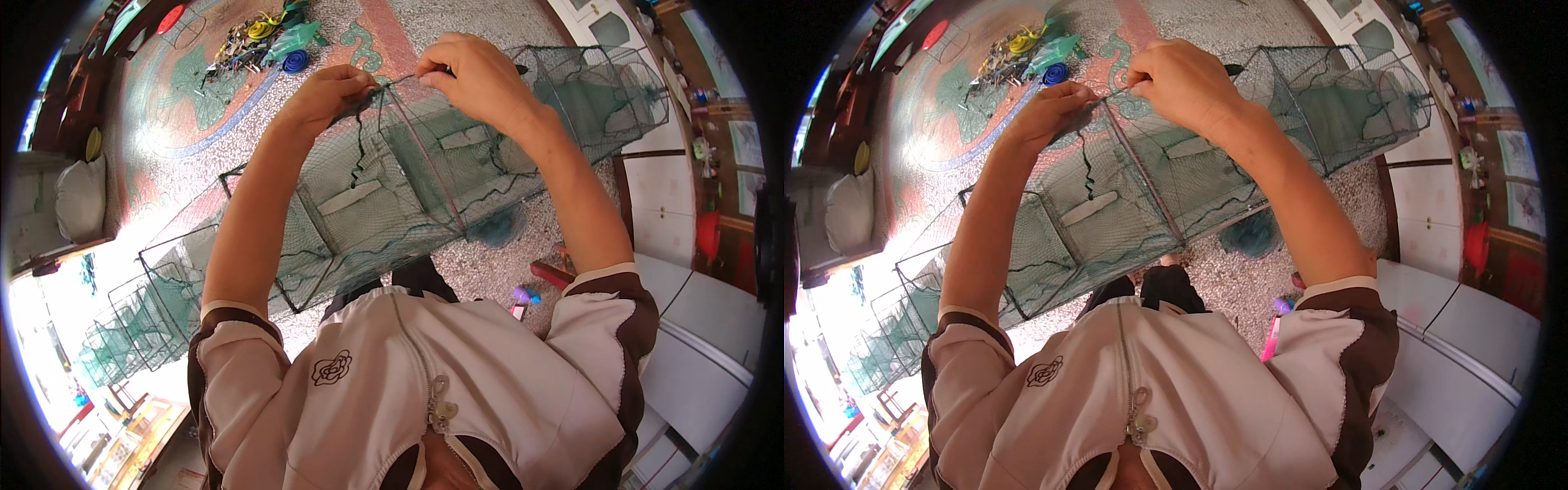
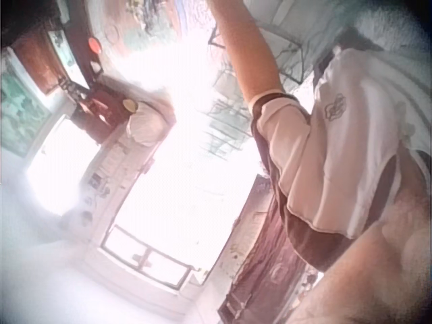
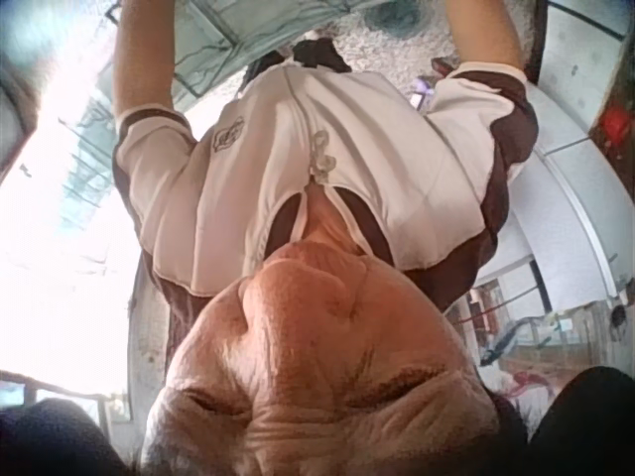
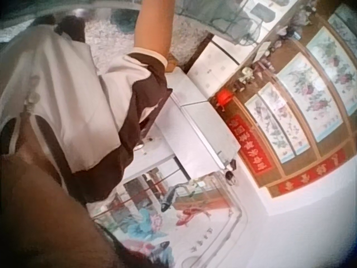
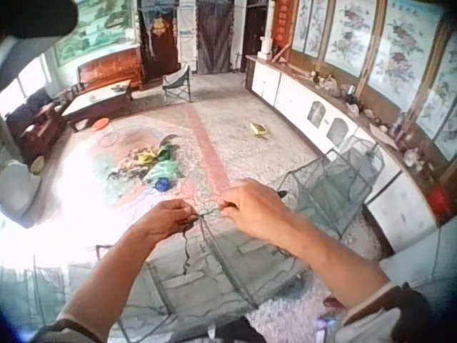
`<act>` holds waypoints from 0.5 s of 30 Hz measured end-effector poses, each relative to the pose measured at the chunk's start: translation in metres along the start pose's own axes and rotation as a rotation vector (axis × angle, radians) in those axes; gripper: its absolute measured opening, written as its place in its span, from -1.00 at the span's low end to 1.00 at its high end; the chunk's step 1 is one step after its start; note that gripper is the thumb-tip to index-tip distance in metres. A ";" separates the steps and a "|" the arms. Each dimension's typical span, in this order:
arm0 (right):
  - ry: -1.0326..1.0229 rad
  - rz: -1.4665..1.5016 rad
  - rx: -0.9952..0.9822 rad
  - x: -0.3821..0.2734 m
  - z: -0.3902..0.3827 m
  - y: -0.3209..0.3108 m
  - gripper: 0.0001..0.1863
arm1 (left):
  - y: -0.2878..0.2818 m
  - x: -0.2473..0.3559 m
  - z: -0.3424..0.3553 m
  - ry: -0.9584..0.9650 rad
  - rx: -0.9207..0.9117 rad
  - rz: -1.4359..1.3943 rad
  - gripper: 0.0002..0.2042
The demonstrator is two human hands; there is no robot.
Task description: The person repairs a green mesh fishing net by hand using a dark tool to thread and tie black cord through the mesh along a wire frame.
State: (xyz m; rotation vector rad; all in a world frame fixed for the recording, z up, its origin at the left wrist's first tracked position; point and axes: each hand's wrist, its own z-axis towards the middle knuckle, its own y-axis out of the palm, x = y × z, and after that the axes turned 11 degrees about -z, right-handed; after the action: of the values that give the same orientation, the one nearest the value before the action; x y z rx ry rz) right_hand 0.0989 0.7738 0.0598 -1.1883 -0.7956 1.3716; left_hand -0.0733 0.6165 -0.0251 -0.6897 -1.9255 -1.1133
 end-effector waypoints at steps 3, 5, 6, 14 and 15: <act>0.008 0.053 0.027 0.005 -0.004 -0.002 -0.89 | 0.002 0.004 -0.001 -0.039 0.015 0.003 -0.85; 0.018 0.054 0.030 0.008 -0.005 -0.003 -0.89 | 0.003 0.003 -0.003 -0.049 0.035 0.004 -0.85; 0.022 0.033 0.027 0.008 -0.006 -0.004 -0.89 | 0.002 0.004 -0.003 -0.060 0.033 0.004 -0.85; -0.057 0.051 0.045 0.014 0.003 0.013 -0.91 | 0.003 0.008 -0.004 -0.068 0.014 -0.039 -0.86; -0.065 0.054 0.037 0.013 0.004 0.015 -0.91 | 0.004 0.009 -0.005 -0.062 0.016 -0.029 -0.86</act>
State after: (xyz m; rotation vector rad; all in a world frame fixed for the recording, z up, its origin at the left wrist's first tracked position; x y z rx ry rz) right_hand 0.0919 0.7848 0.0434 -1.1485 -0.7849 1.4702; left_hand -0.0731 0.6145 -0.0141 -0.6971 -2.0000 -1.1052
